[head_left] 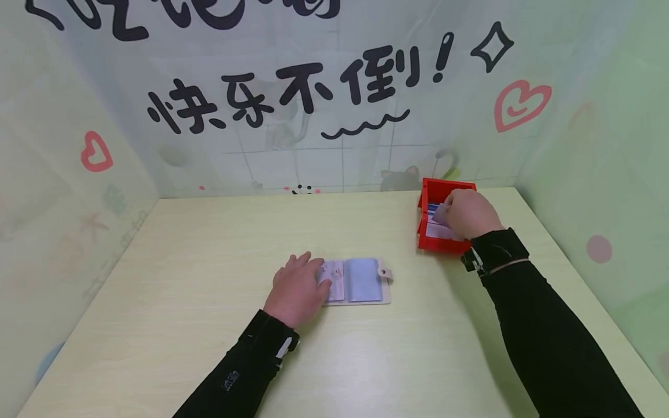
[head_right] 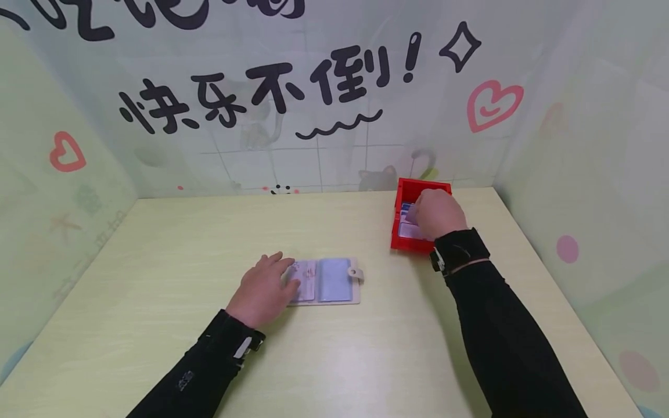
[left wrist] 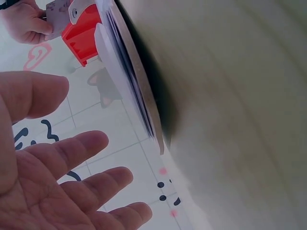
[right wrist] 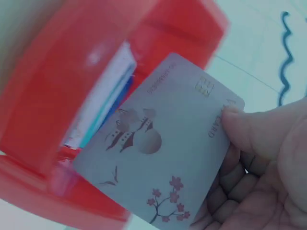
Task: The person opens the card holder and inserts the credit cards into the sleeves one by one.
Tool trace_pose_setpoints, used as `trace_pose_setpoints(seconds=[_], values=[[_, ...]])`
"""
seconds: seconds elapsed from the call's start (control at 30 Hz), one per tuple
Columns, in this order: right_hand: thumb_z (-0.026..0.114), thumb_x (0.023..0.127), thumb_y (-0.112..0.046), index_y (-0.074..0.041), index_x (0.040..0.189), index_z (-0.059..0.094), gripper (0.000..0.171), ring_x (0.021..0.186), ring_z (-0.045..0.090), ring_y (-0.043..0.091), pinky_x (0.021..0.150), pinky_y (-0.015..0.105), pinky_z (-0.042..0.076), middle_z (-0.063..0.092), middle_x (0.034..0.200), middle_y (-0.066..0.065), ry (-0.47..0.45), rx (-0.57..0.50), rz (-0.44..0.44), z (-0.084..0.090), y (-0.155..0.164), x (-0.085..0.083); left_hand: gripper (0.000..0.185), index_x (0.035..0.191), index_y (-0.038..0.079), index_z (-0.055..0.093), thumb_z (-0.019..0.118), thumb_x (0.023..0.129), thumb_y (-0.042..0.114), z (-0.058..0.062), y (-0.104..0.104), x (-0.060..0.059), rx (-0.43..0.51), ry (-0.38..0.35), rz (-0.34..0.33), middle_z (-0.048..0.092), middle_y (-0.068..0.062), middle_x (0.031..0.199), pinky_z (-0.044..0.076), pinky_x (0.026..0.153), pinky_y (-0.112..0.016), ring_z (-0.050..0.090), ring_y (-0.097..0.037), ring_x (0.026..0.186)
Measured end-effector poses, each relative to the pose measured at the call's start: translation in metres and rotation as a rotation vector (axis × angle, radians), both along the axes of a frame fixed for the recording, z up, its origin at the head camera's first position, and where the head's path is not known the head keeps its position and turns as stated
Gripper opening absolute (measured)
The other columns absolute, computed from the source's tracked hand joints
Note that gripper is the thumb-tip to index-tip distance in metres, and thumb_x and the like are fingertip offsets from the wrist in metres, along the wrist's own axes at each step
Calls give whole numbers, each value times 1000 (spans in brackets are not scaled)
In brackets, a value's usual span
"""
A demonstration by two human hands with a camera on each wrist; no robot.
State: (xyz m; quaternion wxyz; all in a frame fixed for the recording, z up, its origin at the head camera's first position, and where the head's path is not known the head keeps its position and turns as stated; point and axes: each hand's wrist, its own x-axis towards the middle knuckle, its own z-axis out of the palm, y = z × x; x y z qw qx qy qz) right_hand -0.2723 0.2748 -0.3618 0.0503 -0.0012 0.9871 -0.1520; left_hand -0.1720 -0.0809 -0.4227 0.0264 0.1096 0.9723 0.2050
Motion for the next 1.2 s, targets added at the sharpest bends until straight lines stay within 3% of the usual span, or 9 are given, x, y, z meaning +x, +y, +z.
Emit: trace_pose_setpoints(seconds=[0.1, 0.27, 0.53, 0.7, 0.87, 1.03, 1.2], values=[[60, 104, -14, 9, 130, 63, 35, 114, 54, 45, 98, 60, 57, 63, 126, 30, 28, -101, -63, 7, 2, 7, 50, 146, 7, 61, 63, 104, 33, 0, 1, 0, 1, 6, -4, 49, -23, 159, 34, 121, -69, 37, -53, 152], [58, 107, -18, 8, 129, 61, 34, 105, 56, 42, 86, 51, 61, 62, 123, 30, 89, -173, -81, 16, -1, 20, 50, 146, 6, 61, 63, 103, 33, 1, 2, 1, 7, 17, -9, 50, -23, 159, 34, 120, -68, 38, -54, 151], [56, 108, -27, 2, 134, 60, 40, 120, 54, 43, 95, 54, 61, 60, 135, 27, 43, -361, -129, 19, -20, 42, 50, 147, 7, 60, 63, 104, 32, 2, 4, 1, 43, 23, -14, 50, -21, 159, 34, 121, -67, 38, -53, 151], [59, 107, -31, -3, 135, 62, 39, 115, 62, 36, 90, 42, 64, 64, 137, 21, -34, -533, -153, 8, -37, 56, 50, 148, 7, 59, 63, 104, 31, 3, 6, 2, 62, 33, -16, 51, -21, 159, 34, 122, -66, 39, -51, 152], [62, 107, -31, -7, 136, 64, 38, 99, 71, 29, 76, 26, 62, 69, 132, 17, -81, -725, -176, -10, -53, 64, 52, 150, 7, 57, 64, 104, 31, 4, 7, 3, 92, 36, -13, 52, -19, 158, 35, 122, -65, 41, -48, 151], [63, 107, -29, -6, 138, 62, 38, 87, 71, 24, 73, 24, 59, 71, 128, 16, -121, -865, -181, -28, -72, 67, 53, 150, 6, 56, 65, 104, 30, 3, 8, 4, 141, 58, -21, 58, -16, 153, 38, 121, -61, 46, -44, 150], [64, 106, -25, -5, 139, 58, 39, 76, 63, 23, 69, 24, 57, 70, 118, 17, -158, -924, -158, -37, -86, 69, 55, 150, 4, 55, 67, 103, 31, 2, 9, 4, 176, 92, -38, 64, -17, 147, 44, 118, -56, 54, -40, 144]])
